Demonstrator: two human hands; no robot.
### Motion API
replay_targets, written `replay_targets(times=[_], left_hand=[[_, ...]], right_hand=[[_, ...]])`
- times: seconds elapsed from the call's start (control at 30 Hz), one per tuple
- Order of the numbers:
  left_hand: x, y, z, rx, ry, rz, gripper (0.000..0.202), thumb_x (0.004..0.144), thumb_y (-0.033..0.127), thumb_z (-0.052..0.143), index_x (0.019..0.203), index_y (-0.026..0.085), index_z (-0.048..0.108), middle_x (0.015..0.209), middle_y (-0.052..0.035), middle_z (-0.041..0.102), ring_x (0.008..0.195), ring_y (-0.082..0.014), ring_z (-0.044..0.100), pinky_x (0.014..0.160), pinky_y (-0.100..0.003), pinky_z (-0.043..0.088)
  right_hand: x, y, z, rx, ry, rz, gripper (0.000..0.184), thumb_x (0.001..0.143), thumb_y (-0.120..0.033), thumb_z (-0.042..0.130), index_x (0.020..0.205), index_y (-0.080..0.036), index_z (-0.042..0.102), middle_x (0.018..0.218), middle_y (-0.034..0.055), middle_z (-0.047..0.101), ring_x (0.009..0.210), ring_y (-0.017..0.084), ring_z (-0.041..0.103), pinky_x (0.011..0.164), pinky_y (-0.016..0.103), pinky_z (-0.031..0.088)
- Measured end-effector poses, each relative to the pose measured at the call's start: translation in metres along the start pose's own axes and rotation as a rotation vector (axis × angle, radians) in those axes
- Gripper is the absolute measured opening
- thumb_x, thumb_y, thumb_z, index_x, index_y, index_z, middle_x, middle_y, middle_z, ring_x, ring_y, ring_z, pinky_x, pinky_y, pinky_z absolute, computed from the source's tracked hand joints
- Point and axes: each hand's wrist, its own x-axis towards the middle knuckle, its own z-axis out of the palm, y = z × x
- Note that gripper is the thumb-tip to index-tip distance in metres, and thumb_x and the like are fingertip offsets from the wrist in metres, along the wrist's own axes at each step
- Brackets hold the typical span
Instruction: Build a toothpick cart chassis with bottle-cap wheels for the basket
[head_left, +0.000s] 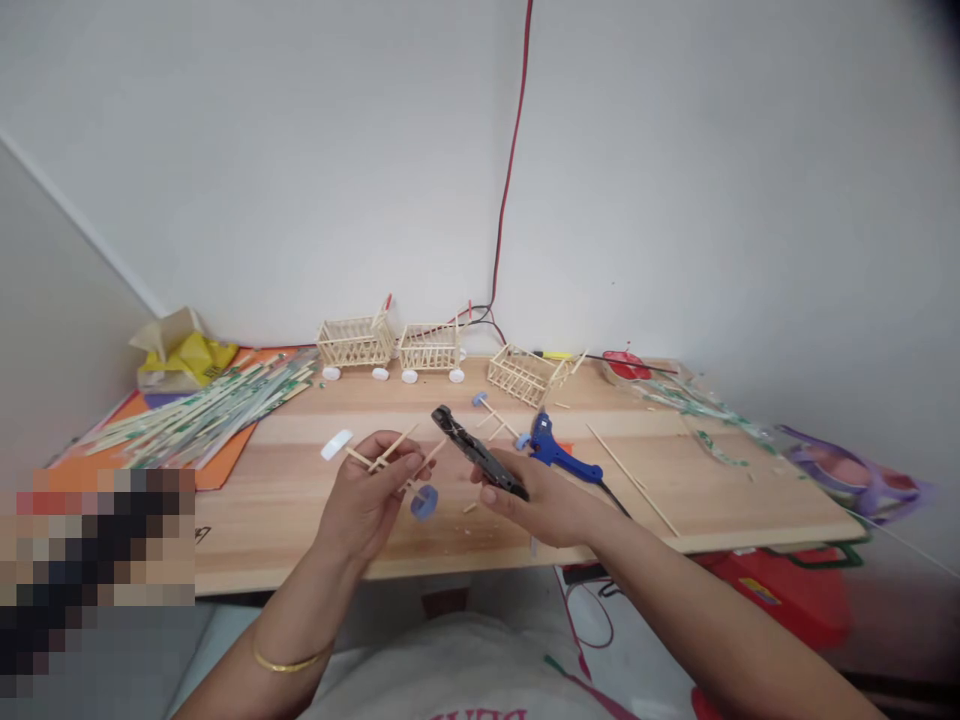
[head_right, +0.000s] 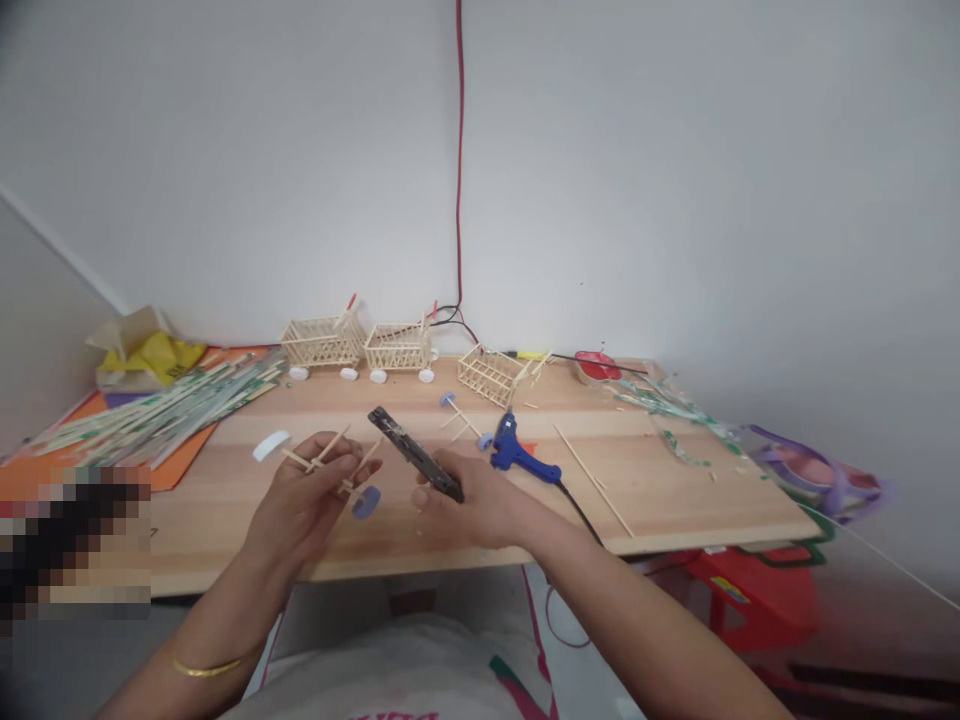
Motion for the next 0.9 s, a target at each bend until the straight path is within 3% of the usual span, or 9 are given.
replay_targets(times=[0.47, 0.9], left_hand=[[0.001, 0.002, 0.009, 0.058, 0.069, -0.046, 0.025, 0.062, 0.018, 0.08, 0.071, 0.015, 0.057, 0.063, 0.003, 0.06, 0.06, -0.0127, 0.061, 0.054, -0.021, 0.044], [0.001, 0.0, 0.011, 0.093, 0.134, -0.023, 0.03, 0.059, 0.02, 0.081, 0.075, 0.016, 0.056, 0.064, 0.0032, 0.062, 0.059, -0.0124, 0.06, 0.053, -0.021, 0.043]], right_hand=[[0.001, -0.005, -0.003, -0.082, 0.025, 0.019, 0.04, 0.087, -0.055, 0.045, 0.077, -0.017, 0.05, 0.068, -0.0017, 0.046, 0.063, 0.012, 0.044, 0.056, 0.024, 0.031], [0.003, 0.0, -0.002, -0.106, 0.065, -0.023, 0.034, 0.088, -0.049, 0.049, 0.079, -0.017, 0.054, 0.072, -0.0002, 0.054, 0.066, 0.013, 0.048, 0.058, 0.024, 0.032]])
